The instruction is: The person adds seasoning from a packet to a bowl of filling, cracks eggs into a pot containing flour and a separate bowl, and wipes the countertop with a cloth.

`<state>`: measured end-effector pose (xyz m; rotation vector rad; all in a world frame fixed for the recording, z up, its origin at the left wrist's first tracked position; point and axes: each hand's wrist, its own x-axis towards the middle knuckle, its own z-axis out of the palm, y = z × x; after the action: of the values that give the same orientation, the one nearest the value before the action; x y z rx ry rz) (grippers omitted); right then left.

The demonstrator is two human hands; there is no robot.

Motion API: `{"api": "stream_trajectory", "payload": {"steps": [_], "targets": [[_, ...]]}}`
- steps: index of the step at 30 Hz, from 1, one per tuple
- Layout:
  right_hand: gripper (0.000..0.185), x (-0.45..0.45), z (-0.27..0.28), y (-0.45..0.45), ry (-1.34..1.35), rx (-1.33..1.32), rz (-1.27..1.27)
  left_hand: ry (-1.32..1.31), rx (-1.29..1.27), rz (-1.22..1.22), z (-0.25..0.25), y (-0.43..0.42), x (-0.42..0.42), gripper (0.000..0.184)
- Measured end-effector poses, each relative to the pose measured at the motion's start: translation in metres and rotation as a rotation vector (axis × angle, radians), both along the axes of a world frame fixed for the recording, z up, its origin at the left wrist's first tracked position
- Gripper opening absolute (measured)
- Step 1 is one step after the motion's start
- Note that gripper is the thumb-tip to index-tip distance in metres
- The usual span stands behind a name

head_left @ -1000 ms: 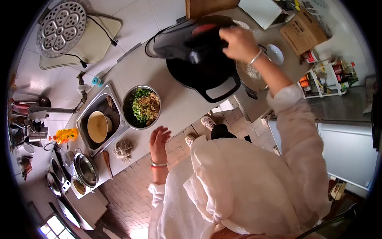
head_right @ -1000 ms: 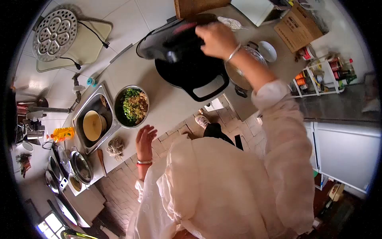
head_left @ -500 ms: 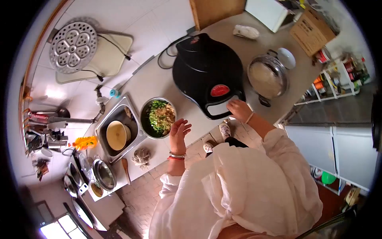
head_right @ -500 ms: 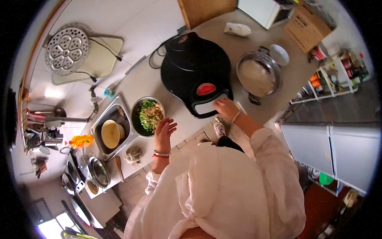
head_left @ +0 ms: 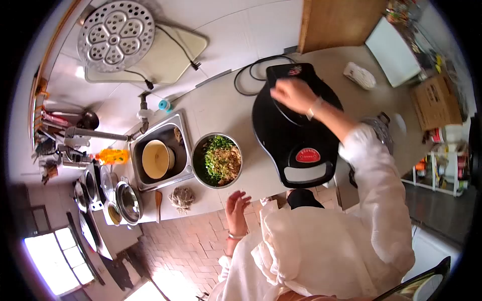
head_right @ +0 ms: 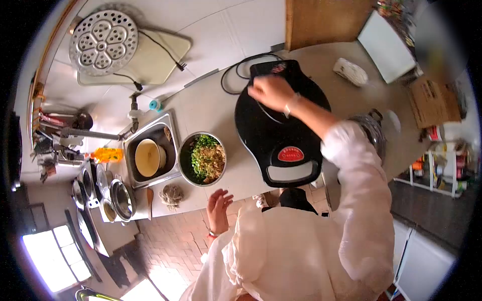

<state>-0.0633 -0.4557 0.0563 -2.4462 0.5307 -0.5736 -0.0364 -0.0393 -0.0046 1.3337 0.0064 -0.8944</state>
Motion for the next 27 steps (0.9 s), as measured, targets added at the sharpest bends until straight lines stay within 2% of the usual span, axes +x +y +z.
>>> {"api": "stream_trajectory", "payload": {"steps": [1, 3, 5, 8, 10, 12, 13, 15, 18, 21, 22, 24, 25, 26, 27], "targets": [[0.032, 0.044, -0.019, -0.032, 0.049, -0.085, -0.08, 0.009, 0.019, 0.047, 0.0, 0.007, -0.003, 0.026], [0.031, 0.125, -0.044, -0.078, 0.393, 0.045, -0.133, 0.041, 0.049, 0.139, -0.002, 0.018, -0.014, 0.027], [0.04, 0.196, -0.086, -0.102, 0.597, 0.16, -0.287, 0.041, 0.076, 0.228, 0.007, 0.027, -0.02, 0.027], [0.053, 0.256, -0.142, -0.101, 0.828, 0.319, -0.353, 0.031, 0.122, 0.358, 0.023, 0.039, -0.028, 0.027], [0.062, 0.275, -0.164, -0.07, 0.81, 0.269, -0.662, 0.02, 0.142, 0.426, 0.019, 0.053, -0.034, 0.026], [0.058, 0.289, -0.154, -0.029, 0.784, 0.073, -0.792, 0.063, 0.153, 0.493, 0.011, 0.066, -0.038, 0.026], [0.055, 0.297, -0.185, -0.027, 0.783, 0.04, -0.754, 0.098, 0.17, 0.514, 0.011, 0.077, -0.044, 0.026], [0.046, 0.295, -0.189, -0.007, 0.61, 0.123, -0.64, 0.158, 0.152, 0.497, 0.0, 0.087, -0.045, 0.028], [0.055, 0.289, -0.202, 0.002, 0.688, 0.216, -0.427, 0.252, 0.069, 0.445, 0.001, 0.085, -0.033, 0.029], [0.067, 0.258, -0.128, 0.015, 0.577, 0.213, -0.397, 0.208, -0.033, 0.353, 0.008, 0.079, -0.014, 0.029], [0.071, 0.264, -0.131, 0.003, 0.354, 0.164, -0.495, 0.147, -0.029, 0.289, 0.007, 0.081, -0.007, 0.029], [0.072, 0.248, -0.097, -0.024, -0.027, 0.415, -0.499, 0.08, -0.007, 0.215, 0.015, 0.08, 0.006, 0.029], [0.068, 0.236, -0.084, -0.037, -0.347, 0.574, -0.468, 0.046, 0.002, 0.182, 0.019, 0.077, 0.012, 0.029], [0.075, 0.21, -0.071, -0.051, -0.522, 0.837, -0.25, 0.017, -0.026, 0.131, 0.017, 0.078, 0.019, 0.029], [0.08, 0.167, -0.02, -0.035, -0.656, 1.077, -0.208, 0.0, -0.029, 0.093, 0.021, 0.075, 0.024, 0.029]]}}
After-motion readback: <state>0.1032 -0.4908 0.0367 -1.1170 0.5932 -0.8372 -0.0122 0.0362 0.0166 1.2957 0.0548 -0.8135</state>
